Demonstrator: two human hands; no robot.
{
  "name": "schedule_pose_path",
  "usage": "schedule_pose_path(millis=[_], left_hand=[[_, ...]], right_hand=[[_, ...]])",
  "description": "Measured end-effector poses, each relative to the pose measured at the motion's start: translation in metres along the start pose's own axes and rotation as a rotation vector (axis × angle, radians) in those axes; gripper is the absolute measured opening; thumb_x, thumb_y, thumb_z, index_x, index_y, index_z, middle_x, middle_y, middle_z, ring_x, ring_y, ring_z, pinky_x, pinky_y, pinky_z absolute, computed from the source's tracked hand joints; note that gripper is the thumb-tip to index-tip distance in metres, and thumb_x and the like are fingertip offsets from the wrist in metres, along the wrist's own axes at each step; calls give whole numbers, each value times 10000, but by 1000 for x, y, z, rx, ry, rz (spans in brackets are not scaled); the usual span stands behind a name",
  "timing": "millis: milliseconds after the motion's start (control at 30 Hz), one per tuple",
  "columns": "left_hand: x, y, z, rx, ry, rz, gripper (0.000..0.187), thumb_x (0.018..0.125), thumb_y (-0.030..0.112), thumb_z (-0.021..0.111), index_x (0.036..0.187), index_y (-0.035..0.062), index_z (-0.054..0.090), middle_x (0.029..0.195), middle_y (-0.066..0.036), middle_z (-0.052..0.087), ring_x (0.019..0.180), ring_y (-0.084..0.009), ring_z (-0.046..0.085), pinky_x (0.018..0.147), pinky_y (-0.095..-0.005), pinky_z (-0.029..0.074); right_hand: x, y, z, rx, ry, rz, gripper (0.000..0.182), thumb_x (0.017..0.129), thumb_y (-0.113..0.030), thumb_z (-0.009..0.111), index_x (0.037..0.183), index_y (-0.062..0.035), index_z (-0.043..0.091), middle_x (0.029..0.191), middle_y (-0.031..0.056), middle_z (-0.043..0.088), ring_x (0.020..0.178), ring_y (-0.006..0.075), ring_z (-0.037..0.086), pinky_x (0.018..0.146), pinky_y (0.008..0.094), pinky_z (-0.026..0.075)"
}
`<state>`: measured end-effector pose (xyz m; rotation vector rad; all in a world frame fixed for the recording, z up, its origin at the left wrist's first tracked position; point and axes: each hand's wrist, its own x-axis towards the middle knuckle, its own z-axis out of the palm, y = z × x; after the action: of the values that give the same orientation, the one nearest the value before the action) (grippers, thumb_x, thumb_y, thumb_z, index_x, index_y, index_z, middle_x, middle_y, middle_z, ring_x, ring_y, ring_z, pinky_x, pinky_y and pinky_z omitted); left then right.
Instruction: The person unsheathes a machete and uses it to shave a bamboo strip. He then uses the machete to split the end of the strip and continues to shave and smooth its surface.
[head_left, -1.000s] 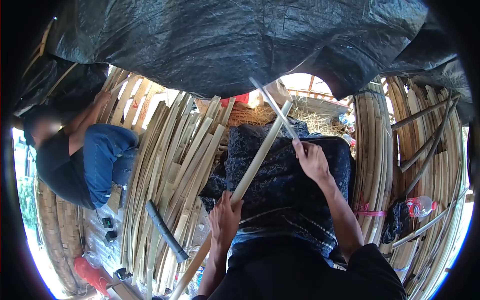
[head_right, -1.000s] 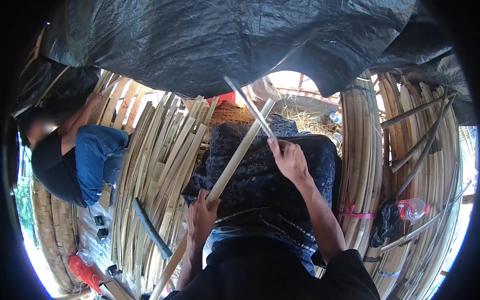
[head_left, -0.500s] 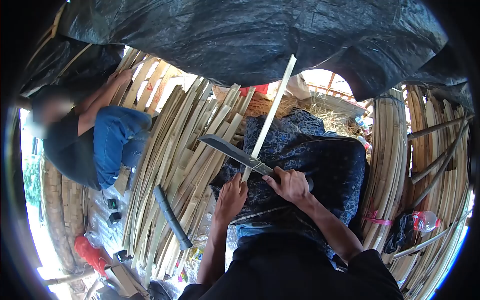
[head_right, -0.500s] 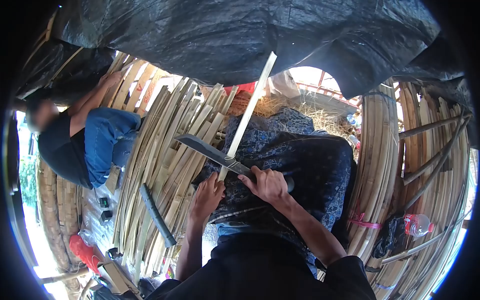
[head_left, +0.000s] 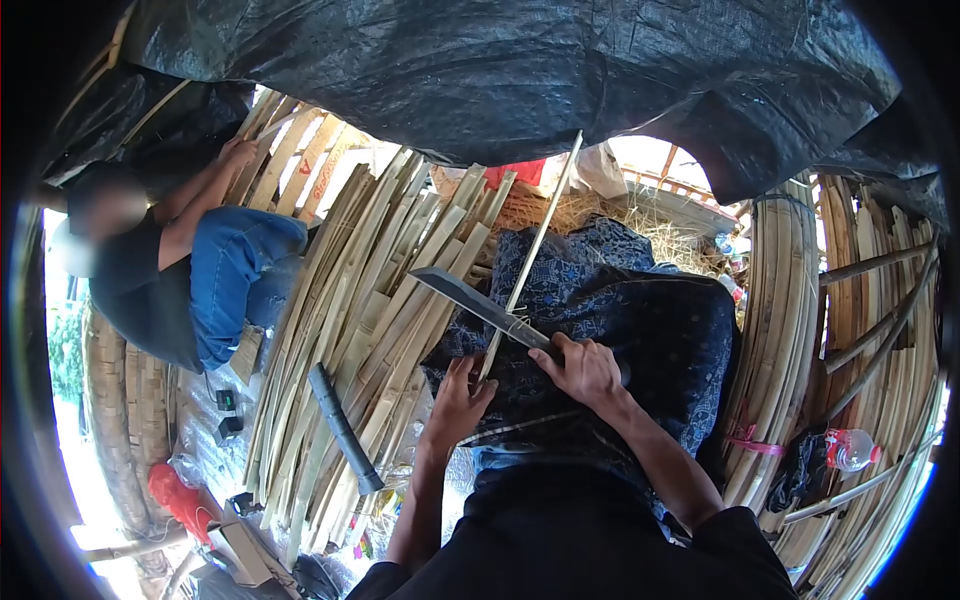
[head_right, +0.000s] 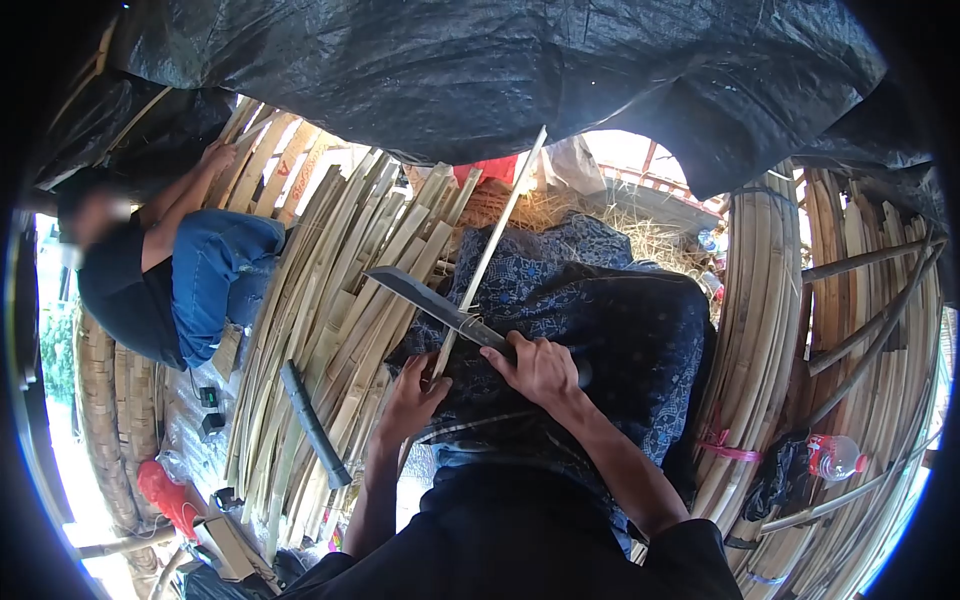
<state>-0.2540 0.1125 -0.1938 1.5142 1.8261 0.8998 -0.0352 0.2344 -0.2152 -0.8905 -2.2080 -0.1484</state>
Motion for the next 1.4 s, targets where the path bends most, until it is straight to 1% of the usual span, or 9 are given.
schedule_pose_path(millis=[200, 300, 467, 700, 933, 1067, 1133, 1267, 1400], left_hand=[[1, 14, -13, -59, -78, -166, 433, 967, 123, 691, 1346, 4, 518, 1199, -227, 679, 917, -387, 718, 767, -427, 562], [-2, 9, -6, -78, -2, -52, 399, 1013, 172, 626, 1357, -4, 525, 1205, -264, 681, 970, -423, 710, 799, -452, 558], [17, 52, 1, 227, 12, -10, 401, 1065, 207, 490, 1426, 33, 472, 1065, -313, 676, 947, -464, 659, 778, -523, 539], [32, 65, 31, 403, -32, -191, 301, 1081, 217, 422, 1281, 5, 494, 806, -277, 686, 737, -462, 673, 614, -574, 529], [4, 63, 15, 454, -112, -238, 335, 1078, 195, 421, 1356, 16, 479, 775, -273, 681, 706, -457, 672, 605, -561, 528], [-36, 63, 5, 379, -49, -162, 333, 1068, 179, 450, 1355, 16, 495, 772, -278, 678, 672, -451, 669, 600, -555, 516], [-51, 77, -4, 345, -144, -297, 296, 1070, 183, 447, 1283, -13, 509, 809, -318, 663, 747, -503, 653, 655, -598, 487], [-62, 79, -11, 406, -161, -315, 257, 1073, 193, 448, 1233, 1, 512, 745, -272, 670, 652, -457, 658, 597, -578, 499], [-46, 71, -6, 397, -133, -277, 234, 1075, 201, 444, 1181, 2, 507, 735, -276, 663, 669, -466, 657, 609, -586, 496]], right_hand=[[0, 3, 3, 113, -70, 104, 446, 889, -480, 770, 894, -51, 652, 522, 28, 520, 402, 178, 545, 391, 310, 451], [3, 3, -3, 154, -118, 141, 441, 890, -479, 769, 884, -55, 645, 493, 35, 518, 386, 200, 552, 379, 329, 455], [3, 3, -11, 28, -12, 60, 444, 890, -470, 773, 923, -42, 660, 595, 42, 571, 453, 175, 568, 418, 313, 465], [4, -4, -23, 7, 2, 1, 451, 836, -410, 841, 985, -19, 675, 737, 19, 618, 553, 140, 579, 510, 289, 485], [-13, -3, -9, 25, -22, -59, 450, 865, -469, 797, 951, -37, 703, 714, 10, 593, 566, 135, 570, 518, 270, 481], [-6, 10, -4, -255, 44, -38, 473, 865, -563, 756, 900, -93, 715, 643, -8, 500, 523, 134, 526, 508, 261, 458], [-6, 20, -2, -352, 102, -89, 456, 870, -557, 753, 888, -102, 718, 643, -6, 501, 520, 129, 521, 504, 255, 454], [-12, 15, -6, -75, -225, 87, 441, 885, -549, 740, 868, -108, 714, 632, -12, 475, 549, 117, 522, 544, 243, 465], [-13, 11, -9, -274, 56, -59, 422, 893, -539, 734, 869, -118, 715, 633, -17, 501, 552, 108, 525, 553, 244, 469]])
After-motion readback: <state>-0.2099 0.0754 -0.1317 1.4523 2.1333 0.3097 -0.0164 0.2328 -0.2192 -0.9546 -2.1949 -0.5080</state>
